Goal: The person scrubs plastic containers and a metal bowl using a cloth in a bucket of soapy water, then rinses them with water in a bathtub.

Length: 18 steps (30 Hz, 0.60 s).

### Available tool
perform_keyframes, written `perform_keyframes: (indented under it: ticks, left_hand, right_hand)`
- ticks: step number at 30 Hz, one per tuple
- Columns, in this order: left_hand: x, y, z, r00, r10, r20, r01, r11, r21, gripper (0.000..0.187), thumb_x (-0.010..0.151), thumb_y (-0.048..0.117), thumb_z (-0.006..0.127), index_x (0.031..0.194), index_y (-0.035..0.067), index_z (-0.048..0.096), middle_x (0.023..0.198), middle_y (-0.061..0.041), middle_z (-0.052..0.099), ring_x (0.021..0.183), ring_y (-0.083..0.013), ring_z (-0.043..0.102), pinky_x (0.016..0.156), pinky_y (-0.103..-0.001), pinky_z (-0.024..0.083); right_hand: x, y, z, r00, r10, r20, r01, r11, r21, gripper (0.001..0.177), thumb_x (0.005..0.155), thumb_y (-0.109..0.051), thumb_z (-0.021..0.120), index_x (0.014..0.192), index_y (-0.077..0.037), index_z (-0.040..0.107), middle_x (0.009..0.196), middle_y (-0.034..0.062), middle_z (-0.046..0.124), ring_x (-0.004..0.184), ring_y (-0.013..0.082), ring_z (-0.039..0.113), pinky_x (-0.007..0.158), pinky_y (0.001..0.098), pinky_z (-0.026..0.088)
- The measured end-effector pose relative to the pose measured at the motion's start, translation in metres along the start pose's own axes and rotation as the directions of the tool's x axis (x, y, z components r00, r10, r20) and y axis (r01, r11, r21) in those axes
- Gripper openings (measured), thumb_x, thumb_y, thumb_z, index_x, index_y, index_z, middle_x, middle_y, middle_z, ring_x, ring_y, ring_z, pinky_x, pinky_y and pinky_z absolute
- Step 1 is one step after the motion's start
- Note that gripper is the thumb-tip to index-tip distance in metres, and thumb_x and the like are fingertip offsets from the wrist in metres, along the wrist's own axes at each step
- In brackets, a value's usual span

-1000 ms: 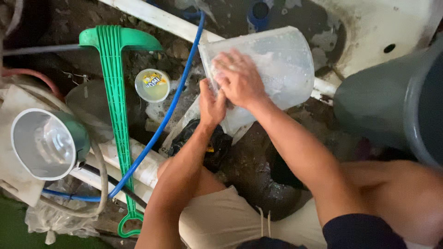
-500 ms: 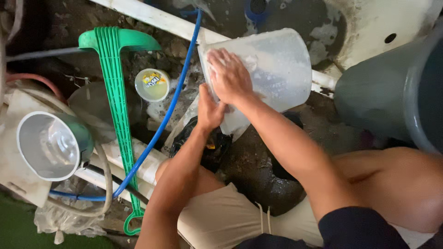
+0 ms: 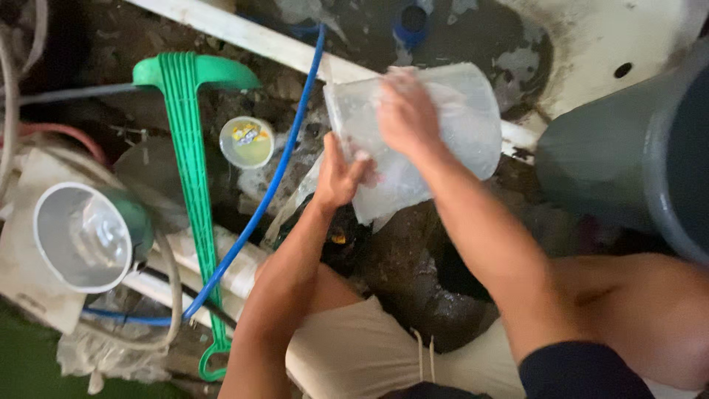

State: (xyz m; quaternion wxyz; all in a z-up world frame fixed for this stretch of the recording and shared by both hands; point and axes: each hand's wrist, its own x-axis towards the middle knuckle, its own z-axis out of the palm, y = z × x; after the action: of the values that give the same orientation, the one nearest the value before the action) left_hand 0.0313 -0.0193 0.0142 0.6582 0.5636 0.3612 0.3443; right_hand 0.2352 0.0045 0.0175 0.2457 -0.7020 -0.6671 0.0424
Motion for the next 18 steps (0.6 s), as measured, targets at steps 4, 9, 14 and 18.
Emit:
perform_keyframes:
  ticks: [4,9,14,18]
  left_hand:
    - [0.003,-0.001,-0.001,1.000,0.009,-0.019,-0.010,0.998,-0.067,0.056,0.092,0.006,0.064,0.136,0.001,0.028,0.112,-0.018,0.061,0.082,-0.0253,0.071,0.059,-0.035,0.062]
    - [-0.001,-0.008,-0.012,0.873,0.479,0.093,-0.466,0.761,0.452,0.075,0.086,0.003,0.080,0.144,0.003,0.032,0.133,-0.021,0.052,0.116,-0.0373,0.060,0.092,-0.049,0.055]
    - [-0.004,0.004,-0.010,0.992,-0.065,0.109,0.072,0.995,-0.062,0.066,0.091,0.005,0.069,0.139,0.004,0.025,0.120,-0.016,0.066,0.093,-0.0254,0.074,0.061,-0.033,0.065]
    - [-0.005,0.021,-0.008,0.983,-0.132,0.130,0.147,0.982,-0.114,0.065,0.089,0.004,0.068,0.136,0.005,0.022,0.118,-0.015,0.068,0.089,-0.0266,0.076,0.055,-0.032,0.061]
  right_hand:
    - [0.010,-0.076,0.020,1.000,-0.015,0.001,0.015,0.998,0.068,0.039,0.102,-0.021,0.063,0.135,-0.001,0.063,0.149,0.0228,0.053,0.135,0.0405,0.051,0.112,0.0519,0.041]
    - [-0.028,-0.055,-0.011,0.944,-0.293,0.149,0.201,0.875,0.440,0.046,0.104,-0.019,0.058,0.145,0.001,0.057,0.158,0.0182,0.048,0.133,0.0344,0.058,0.109,0.0460,0.048]
    - [-0.036,0.036,-0.044,0.976,-0.158,0.153,0.110,0.952,0.284,0.032,0.103,-0.012,0.062,0.133,-0.014,0.073,0.148,0.0142,0.057,0.130,0.0306,0.060,0.111,0.0489,0.050]
    - [-0.005,0.081,-0.047,0.997,0.018,0.071,-0.013,0.997,-0.070,0.052,0.088,-0.024,0.073,0.135,-0.002,0.064,0.143,0.0230,0.056,0.134,0.0404,0.051,0.105,0.0583,0.044]
